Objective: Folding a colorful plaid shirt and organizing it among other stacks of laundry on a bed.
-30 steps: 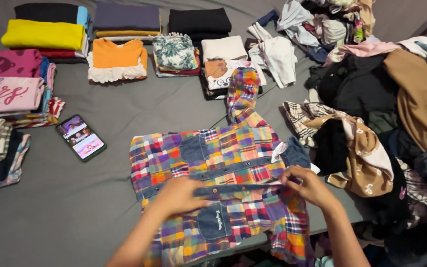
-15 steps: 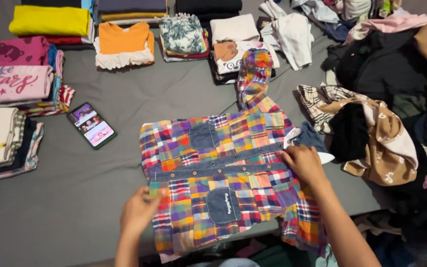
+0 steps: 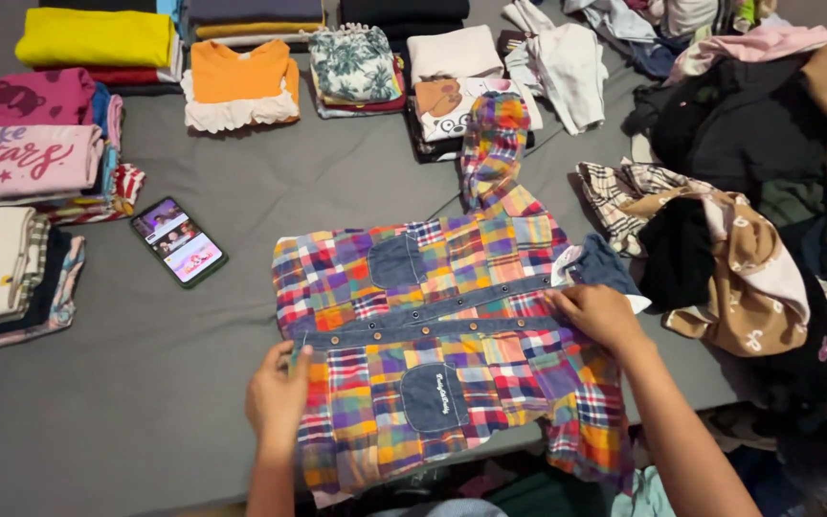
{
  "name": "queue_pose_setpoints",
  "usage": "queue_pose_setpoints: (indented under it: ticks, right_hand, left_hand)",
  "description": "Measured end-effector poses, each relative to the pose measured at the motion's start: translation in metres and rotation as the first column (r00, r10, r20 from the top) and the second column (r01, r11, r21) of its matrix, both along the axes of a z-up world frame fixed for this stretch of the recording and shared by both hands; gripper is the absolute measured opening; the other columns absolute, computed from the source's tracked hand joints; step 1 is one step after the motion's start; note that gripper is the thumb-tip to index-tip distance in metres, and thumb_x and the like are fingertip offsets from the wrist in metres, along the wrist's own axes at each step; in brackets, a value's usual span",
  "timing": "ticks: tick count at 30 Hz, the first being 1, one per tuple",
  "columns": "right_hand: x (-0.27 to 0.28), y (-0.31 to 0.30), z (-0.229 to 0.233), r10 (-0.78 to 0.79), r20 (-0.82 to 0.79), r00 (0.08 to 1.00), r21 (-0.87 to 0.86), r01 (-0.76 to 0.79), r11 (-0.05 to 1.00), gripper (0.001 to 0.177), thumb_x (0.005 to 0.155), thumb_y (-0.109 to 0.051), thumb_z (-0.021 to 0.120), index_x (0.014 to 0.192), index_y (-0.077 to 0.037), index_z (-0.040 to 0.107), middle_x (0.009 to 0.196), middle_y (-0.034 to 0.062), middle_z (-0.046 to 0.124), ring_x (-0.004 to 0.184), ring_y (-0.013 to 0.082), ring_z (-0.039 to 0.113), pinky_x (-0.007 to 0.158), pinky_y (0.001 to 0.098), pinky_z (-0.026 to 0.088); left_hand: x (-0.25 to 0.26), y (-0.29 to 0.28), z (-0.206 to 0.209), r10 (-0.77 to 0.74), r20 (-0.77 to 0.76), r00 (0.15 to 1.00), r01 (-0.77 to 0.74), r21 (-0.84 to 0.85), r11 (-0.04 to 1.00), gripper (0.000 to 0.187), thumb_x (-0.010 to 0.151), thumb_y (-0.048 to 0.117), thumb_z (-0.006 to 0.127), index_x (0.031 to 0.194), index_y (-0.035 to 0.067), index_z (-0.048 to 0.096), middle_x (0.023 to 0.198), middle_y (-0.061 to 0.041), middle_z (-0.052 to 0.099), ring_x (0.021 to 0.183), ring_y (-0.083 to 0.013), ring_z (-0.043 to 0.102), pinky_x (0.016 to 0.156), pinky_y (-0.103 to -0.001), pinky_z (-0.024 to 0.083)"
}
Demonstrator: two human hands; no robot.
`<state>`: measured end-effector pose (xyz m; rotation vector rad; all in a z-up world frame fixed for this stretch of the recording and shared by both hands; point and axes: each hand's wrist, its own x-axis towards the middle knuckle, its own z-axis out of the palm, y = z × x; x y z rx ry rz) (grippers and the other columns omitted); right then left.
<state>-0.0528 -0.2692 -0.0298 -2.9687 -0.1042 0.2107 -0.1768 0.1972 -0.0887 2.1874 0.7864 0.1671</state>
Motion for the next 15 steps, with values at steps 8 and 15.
queue_pose_setpoints:
  ticks: [8,15]
  right_hand:
    - [0.021,-0.032,0.001,0.221,-0.072,0.973,0.439,-0.168,0.883,0.022,0.09,-0.025,0.073,0.1,-0.006,0.071,0.086,0.0129,0.075,0.08,0.0266,0.066,0.075,0.0385,0.053]
    - [0.048,-0.013,-0.025,0.194,0.157,0.968,0.531,-0.248,0.811,0.022,0.088,-0.016,0.074,0.106,-0.002,0.071,0.097,0.0126,0.077,0.088,0.024,0.075,0.079,0.0362,0.056]
  left_hand:
    - [-0.004,-0.002,-0.041,0.055,0.252,0.966,-0.035,-0.083,0.996,0.037,0.096,0.036,0.067,0.119,0.008,0.067,0.098,-0.014,0.076,0.085,-0.0279,0.074,0.075,-0.039,0.055]
    - [0.001,-0.005,-0.02,0.072,0.261,0.963,-0.087,0.047,0.995,0.033,0.098,0.032,0.066,0.118,0.007,0.066,0.102,-0.018,0.074,0.094,-0.039,0.07,0.078,-0.046,0.053]
